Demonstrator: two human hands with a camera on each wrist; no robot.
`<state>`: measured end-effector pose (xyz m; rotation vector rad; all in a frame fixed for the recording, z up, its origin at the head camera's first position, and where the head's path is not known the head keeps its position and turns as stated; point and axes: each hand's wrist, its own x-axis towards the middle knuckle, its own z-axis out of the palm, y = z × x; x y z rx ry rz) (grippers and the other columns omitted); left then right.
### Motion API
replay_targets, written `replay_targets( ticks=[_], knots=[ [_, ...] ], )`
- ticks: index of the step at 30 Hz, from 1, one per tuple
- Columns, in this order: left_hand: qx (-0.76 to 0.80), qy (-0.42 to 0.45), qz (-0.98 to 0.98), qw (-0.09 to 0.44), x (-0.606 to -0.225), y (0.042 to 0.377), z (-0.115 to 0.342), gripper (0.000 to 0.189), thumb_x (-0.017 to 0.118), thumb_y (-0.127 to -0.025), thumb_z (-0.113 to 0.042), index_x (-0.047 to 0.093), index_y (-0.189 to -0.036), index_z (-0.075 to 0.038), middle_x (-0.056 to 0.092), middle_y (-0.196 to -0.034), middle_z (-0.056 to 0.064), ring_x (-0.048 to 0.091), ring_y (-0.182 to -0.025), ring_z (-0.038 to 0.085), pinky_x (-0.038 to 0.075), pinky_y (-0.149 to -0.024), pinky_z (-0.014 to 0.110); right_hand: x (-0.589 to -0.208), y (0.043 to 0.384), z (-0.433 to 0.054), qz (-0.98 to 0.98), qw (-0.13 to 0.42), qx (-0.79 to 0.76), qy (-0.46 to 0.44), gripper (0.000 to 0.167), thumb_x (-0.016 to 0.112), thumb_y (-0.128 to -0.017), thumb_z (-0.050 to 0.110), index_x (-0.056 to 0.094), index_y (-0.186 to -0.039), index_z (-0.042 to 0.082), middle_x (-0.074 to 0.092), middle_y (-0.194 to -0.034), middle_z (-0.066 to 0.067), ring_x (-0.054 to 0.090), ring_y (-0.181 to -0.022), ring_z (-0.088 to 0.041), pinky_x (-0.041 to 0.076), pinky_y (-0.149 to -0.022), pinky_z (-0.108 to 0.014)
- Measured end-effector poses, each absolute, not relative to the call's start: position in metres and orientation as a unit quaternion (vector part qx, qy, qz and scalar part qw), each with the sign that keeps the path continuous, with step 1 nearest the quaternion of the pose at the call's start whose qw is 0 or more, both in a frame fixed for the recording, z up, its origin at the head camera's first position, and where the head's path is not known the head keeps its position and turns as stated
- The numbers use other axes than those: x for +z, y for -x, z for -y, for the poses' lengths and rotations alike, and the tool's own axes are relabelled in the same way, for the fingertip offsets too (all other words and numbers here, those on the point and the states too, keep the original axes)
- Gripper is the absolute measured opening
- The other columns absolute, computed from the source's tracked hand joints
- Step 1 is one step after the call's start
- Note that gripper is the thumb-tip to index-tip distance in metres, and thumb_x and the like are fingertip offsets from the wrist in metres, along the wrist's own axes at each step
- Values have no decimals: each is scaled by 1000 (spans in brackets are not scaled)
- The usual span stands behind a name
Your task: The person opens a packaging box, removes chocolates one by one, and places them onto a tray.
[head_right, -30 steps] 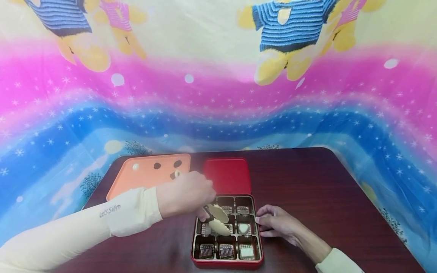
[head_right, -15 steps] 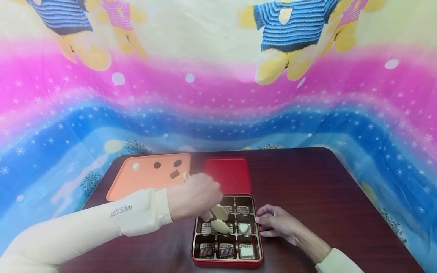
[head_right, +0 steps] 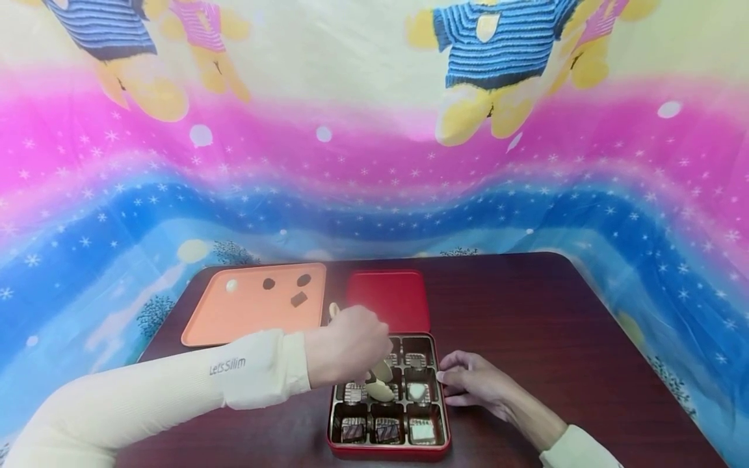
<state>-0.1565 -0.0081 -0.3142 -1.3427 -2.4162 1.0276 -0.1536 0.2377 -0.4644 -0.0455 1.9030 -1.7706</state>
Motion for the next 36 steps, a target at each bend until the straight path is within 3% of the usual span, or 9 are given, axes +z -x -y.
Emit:
replay_targets(
  ticks=[8,19,28,36],
  knots=[
    [350,455,811,110,-322,155,6,11,73,-82,-32,71,-72,-36,61,-60,-13,54,-51,6,46,-45,23,-465,153,-238,-708,267,-654,19,30,61,-96,12,47,-116,-5,61,-102,-11,63,-89,-21,58,-79,-37],
    [347,459,809,124,-332,158,5,23,67,-86,-28,64,-63,-32,59,-59,-13,51,-49,5,45,-42,23,-465,153,-239,-706,267,-655,20,29,60,-96,11,47,-117,-5,61,-102,-11,63,-90,-21,58,-81,-38],
    [349,457,810,113,-327,159,6,19,70,-83,-29,65,-65,-31,59,-58,-12,49,-49,6,45,-43,23,-465,153,-238,-706,267,-656,24,29,60,-96,11,47,-116,-6,61,-103,-12,63,-91,-22,58,-81,-38],
    [323,449,830,74,-310,160,9,23,78,-77,-46,62,-69,-32,60,-63,-13,52,-53,8,45,-44,24,-466,153,-239,-708,268,-653,26,29,60,-97,11,47,-116,-6,61,-104,-12,64,-91,-22,58,-82,-39]
  ],
)
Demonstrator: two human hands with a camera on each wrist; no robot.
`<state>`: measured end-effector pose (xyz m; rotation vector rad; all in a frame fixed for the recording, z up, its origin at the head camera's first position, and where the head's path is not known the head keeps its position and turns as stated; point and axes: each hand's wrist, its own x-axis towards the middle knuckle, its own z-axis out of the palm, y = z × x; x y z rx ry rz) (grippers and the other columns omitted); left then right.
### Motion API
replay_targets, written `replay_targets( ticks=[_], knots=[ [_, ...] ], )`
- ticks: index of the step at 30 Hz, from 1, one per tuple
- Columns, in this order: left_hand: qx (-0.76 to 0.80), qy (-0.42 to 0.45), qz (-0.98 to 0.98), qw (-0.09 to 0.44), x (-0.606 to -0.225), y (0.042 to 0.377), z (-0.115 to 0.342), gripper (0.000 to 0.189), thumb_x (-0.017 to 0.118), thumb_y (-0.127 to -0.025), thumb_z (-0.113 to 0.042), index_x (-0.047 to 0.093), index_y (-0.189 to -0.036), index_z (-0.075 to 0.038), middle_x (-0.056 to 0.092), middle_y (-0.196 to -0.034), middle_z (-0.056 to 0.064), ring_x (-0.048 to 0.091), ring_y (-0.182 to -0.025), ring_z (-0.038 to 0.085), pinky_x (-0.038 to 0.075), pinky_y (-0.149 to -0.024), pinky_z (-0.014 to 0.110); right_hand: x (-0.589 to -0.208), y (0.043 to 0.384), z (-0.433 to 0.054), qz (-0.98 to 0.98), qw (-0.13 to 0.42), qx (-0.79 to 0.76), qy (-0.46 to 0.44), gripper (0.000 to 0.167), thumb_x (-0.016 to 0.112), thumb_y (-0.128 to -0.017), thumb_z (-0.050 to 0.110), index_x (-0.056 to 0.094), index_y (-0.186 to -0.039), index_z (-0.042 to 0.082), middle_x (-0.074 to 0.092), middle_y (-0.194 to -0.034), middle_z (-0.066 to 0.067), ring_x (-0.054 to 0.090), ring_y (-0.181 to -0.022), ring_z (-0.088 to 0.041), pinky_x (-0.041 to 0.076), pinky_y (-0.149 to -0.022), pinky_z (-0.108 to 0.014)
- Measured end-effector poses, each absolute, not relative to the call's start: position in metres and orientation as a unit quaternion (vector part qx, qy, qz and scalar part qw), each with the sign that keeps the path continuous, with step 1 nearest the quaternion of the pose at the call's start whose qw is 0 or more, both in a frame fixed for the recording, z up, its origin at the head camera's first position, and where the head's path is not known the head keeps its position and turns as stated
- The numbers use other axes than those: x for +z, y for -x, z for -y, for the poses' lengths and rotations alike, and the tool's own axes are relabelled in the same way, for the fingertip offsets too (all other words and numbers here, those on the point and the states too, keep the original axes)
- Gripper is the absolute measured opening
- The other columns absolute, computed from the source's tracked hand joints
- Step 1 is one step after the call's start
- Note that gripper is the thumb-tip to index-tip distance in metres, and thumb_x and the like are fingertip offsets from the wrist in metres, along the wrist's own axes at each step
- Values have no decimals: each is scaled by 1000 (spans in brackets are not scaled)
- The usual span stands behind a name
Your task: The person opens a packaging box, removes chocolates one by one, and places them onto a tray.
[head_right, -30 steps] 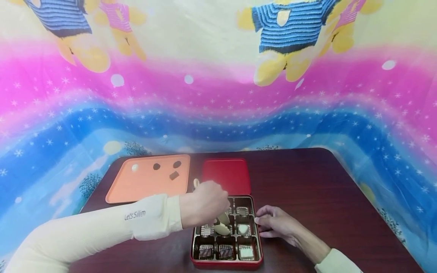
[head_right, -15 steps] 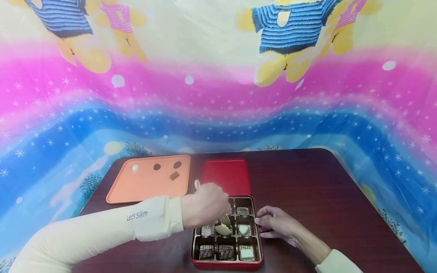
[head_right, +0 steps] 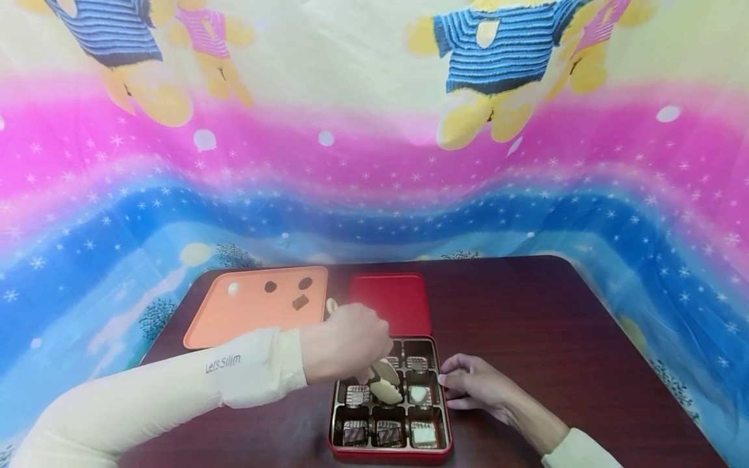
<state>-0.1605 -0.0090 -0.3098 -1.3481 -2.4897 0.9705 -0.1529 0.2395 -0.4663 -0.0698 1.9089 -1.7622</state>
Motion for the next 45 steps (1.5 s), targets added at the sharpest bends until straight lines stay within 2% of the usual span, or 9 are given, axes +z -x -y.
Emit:
replay_targets(
  ticks=[9,15,20,25,30,35,41,45],
  knots=[
    [279,424,861,26,-281,170,14,33,82,-74,-55,61,-70,-30,59,-66,-12,54,-57,10,47,-46,29,-465,154,-240,-706,269,-654,26,29,59,-97,10,47,-116,-6,60,-105,-13,63,-92,-23,58,-82,-39],
    [252,410,876,19,-263,181,24,41,81,-75,-57,57,-68,-24,53,-64,-10,48,-55,10,49,-47,30,-467,153,-239,-709,269,-652,26,30,60,-97,12,47,-117,-6,60,-104,-13,63,-92,-22,57,-82,-39],
    [225,386,895,17,-247,200,39,43,81,-74,-58,59,-71,-21,52,-66,-7,46,-56,10,50,-50,29,-467,153,-240,-707,269,-653,28,29,59,-97,11,46,-117,-6,60,-105,-13,63,-92,-22,58,-82,-39],
    [197,349,916,-6,-240,229,61,44,81,-74,-58,61,-74,-18,56,-68,-4,51,-61,13,50,-53,32,-465,152,-241,-709,268,-651,27,31,60,-97,12,46,-118,-7,60,-106,-14,63,-92,-23,57,-83,-40],
    [184,294,937,-44,-239,263,90,44,80,-77,-55,64,-80,-15,60,-76,0,57,-68,16,52,-59,36,-466,152,-240,-710,268,-651,27,31,60,-97,12,46,-117,-6,61,-106,-14,64,-92,-22,57,-82,-40],
    [164,245,953,-68,-248,298,126,42,80,-79,-51,63,-84,-13,59,-80,2,54,-72,18,51,-65,38,-467,154,-240,-707,269,-653,29,29,60,-97,12,47,-117,-5,61,-105,-13,64,-92,-22,57,-82,-39],
    [125,171,970,-120,-260,323,168,38,79,-81,-48,68,-85,-12,66,-76,5,59,-66,17,49,-61,36,-467,154,-240,-707,270,-652,28,28,60,-97,12,47,-116,-5,62,-104,-11,64,-92,-22,58,-81,-38],
    [116,139,974,-134,-268,332,191,37,79,-82,-46,71,-90,-11,67,-77,6,60,-65,17,49,-60,38,-466,154,-239,-707,271,-652,26,29,60,-97,12,47,-116,-5,62,-104,-11,64,-91,-21,58,-81,-38]
  ],
)
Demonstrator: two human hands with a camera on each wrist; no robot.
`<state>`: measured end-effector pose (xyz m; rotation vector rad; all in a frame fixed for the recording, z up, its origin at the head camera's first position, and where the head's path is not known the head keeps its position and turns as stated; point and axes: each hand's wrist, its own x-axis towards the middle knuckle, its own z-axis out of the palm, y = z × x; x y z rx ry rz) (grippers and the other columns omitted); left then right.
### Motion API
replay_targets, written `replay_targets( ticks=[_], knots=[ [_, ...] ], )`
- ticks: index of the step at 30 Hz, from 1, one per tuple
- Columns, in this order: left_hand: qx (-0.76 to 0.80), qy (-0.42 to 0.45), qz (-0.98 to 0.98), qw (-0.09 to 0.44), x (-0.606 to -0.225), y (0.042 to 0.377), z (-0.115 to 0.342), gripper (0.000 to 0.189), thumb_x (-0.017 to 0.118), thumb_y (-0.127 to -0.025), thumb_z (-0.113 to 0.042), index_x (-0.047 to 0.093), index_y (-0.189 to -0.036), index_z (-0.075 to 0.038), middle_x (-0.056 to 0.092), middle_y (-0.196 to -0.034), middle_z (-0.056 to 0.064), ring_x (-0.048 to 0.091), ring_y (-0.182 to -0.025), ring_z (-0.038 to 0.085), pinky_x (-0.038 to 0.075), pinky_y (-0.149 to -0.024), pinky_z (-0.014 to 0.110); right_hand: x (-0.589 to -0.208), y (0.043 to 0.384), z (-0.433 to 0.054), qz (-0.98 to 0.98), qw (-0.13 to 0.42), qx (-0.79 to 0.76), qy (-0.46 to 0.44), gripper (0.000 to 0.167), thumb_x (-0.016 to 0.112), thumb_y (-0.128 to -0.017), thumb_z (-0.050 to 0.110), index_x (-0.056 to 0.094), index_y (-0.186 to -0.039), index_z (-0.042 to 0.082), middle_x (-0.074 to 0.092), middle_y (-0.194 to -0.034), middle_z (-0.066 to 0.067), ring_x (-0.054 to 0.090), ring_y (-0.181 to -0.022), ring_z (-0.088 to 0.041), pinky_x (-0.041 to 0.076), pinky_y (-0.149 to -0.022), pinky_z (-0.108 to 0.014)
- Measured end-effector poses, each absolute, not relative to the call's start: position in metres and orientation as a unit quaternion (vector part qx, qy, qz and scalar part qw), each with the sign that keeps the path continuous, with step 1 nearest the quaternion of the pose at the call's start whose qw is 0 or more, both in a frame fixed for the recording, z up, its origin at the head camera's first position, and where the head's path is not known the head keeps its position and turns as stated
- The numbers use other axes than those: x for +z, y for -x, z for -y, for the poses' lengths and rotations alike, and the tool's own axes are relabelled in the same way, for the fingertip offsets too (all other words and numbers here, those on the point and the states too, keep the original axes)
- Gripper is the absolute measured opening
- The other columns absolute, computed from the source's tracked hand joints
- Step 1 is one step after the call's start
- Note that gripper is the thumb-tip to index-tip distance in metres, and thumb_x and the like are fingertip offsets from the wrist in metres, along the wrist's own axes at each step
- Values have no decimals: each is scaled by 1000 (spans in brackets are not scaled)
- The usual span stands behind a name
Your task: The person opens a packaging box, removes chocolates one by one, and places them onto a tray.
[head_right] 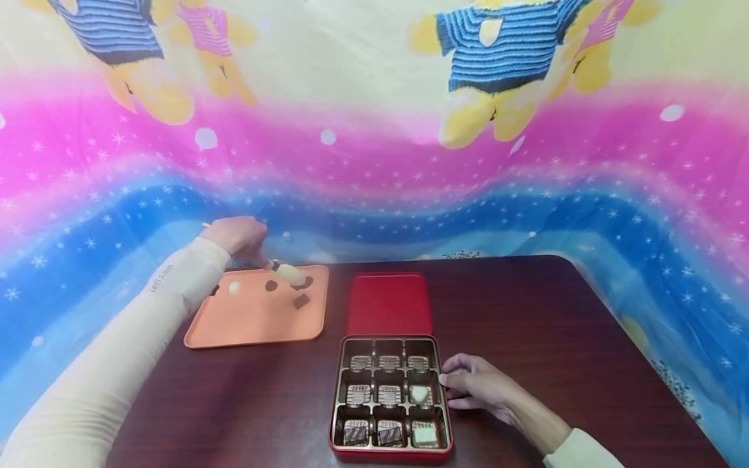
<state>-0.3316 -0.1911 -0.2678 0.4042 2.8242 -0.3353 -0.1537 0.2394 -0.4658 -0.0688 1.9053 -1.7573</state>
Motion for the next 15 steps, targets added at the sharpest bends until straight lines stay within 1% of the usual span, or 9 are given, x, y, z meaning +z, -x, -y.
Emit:
replay_targets(
  ticks=[3,7,8,9,14,15],
  knots=[
    [-116,-130,-976,132,-274,335,205,37,80,-82,-45,70,-89,-11,65,-77,5,59,-66,18,51,-62,40,-466,153,-239,-707,271,-652,27,30,60,-97,12,47,-117,-5,62,-104,-12,64,-92,-22,58,-82,-38],
    [-113,-121,-978,125,-281,338,219,38,82,-79,-46,69,-87,-10,63,-79,5,59,-72,21,55,-69,49,-467,153,-240,-708,271,-652,29,30,59,-97,12,46,-117,-6,62,-104,-12,64,-92,-22,57,-82,-38],
    [-113,-118,-979,126,-283,339,222,39,82,-79,-46,69,-86,-10,64,-80,6,59,-74,22,55,-73,53,-467,154,-240,-707,271,-652,29,29,59,-97,12,46,-117,-5,62,-104,-12,64,-92,-22,57,-82,-38],
    [-113,-115,-979,127,-284,339,224,39,82,-79,-46,68,-86,-10,64,-81,6,60,-76,23,54,-74,54,-467,154,-240,-707,270,-653,29,29,59,-97,11,46,-117,-5,61,-104,-11,63,-92,-22,57,-82,-38],
    [-113,-101,-976,154,-291,342,235,38,82,-79,-45,69,-84,-9,66,-82,6,61,-78,24,54,-76,49,-468,154,-241,-706,271,-654,29,29,59,-97,12,47,-117,-5,62,-104,-11,63,-92,-22,57,-82,-38],
    [-109,-97,-976,159,-292,342,236,38,82,-79,-45,70,-84,-9,66,-81,6,61,-77,23,54,-74,47,-468,154,-241,-705,271,-654,29,29,59,-97,12,47,-117,-5,61,-104,-11,63,-92,-22,57,-82,-38]
  ],
)
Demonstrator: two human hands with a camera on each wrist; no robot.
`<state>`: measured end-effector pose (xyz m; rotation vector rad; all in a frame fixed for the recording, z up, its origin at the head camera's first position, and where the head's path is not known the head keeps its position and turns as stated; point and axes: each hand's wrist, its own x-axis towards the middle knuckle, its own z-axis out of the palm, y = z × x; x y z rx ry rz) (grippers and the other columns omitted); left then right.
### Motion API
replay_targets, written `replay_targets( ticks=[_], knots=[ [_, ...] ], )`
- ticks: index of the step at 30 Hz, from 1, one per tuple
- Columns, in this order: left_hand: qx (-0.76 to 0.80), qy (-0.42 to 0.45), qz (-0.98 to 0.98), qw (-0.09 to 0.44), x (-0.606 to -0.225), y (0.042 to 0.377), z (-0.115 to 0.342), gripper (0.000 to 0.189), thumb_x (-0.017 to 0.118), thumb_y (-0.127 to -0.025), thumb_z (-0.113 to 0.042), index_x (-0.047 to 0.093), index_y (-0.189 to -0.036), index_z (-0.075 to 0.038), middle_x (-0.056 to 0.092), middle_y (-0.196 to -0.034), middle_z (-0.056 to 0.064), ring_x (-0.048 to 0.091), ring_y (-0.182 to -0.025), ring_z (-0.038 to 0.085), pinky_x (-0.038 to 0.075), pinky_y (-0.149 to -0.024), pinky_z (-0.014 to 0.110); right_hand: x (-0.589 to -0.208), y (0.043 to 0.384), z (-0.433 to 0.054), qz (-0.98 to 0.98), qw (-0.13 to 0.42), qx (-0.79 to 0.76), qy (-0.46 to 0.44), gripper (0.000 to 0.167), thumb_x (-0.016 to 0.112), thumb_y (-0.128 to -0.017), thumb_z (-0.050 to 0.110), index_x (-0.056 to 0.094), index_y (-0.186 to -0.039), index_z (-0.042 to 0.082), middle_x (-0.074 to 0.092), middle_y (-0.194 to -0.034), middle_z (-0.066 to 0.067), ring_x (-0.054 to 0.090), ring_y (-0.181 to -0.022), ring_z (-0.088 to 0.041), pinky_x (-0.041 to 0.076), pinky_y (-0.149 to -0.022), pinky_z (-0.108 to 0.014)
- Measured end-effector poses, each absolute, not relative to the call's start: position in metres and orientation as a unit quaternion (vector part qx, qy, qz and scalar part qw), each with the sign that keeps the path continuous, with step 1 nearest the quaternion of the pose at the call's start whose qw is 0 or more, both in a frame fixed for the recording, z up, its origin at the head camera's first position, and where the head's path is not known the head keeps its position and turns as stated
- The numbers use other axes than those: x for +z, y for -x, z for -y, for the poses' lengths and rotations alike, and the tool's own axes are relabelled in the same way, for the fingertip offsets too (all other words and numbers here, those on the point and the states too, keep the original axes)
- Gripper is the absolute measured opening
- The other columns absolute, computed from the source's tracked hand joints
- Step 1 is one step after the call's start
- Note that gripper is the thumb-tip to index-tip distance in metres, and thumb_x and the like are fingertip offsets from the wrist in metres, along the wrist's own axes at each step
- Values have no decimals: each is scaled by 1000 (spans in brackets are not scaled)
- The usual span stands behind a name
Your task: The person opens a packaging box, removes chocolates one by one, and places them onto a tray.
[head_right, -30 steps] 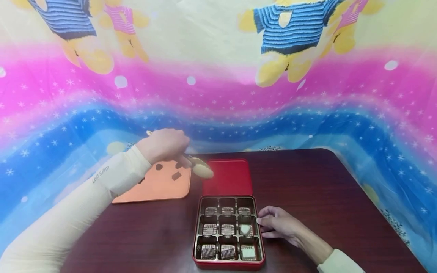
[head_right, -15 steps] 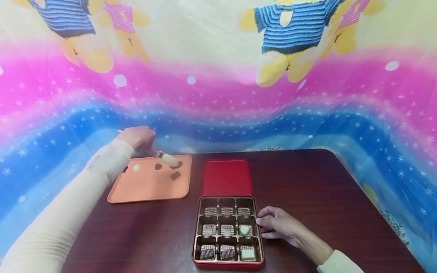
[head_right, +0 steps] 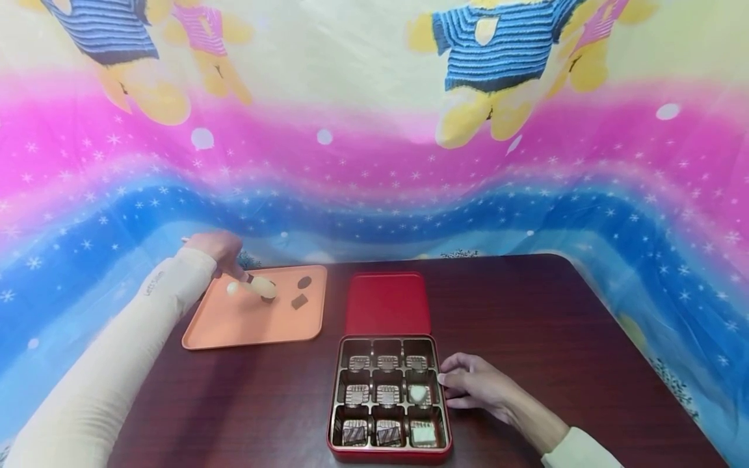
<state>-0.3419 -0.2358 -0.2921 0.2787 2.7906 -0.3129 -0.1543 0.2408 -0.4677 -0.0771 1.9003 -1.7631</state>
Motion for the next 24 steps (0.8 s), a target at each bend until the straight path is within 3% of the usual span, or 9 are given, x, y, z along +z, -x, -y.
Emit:
replay_targets(
  ticks=[9,18,22,24],
  knots=[
    [-91,-79,-976,181,-302,342,239,33,83,-78,-41,72,-83,-10,68,-82,5,64,-81,25,53,-83,49,-466,154,-240,-704,271,-655,32,29,59,-97,12,47,-117,-5,61,-105,-11,63,-92,-22,57,-82,-38],
    [-100,-82,-976,177,-299,339,237,35,83,-77,-42,72,-82,-9,67,-78,4,64,-80,24,53,-83,48,-467,154,-241,-704,271,-656,30,29,59,-97,12,46,-117,-5,61,-104,-11,63,-92,-22,57,-83,-39],
    [-106,-88,-976,167,-290,337,236,37,81,-79,-45,71,-83,-10,67,-80,5,62,-79,24,52,-85,54,-468,154,-241,-703,270,-657,32,29,59,-97,12,46,-117,-5,61,-104,-11,63,-92,-22,57,-83,-39],
    [-106,-88,-978,156,-283,337,233,39,80,-80,-46,70,-86,-9,66,-81,5,61,-77,23,53,-80,53,-468,155,-241,-703,269,-657,33,29,59,-97,12,46,-117,-5,61,-104,-11,63,-92,-22,57,-83,-39]
  ],
)
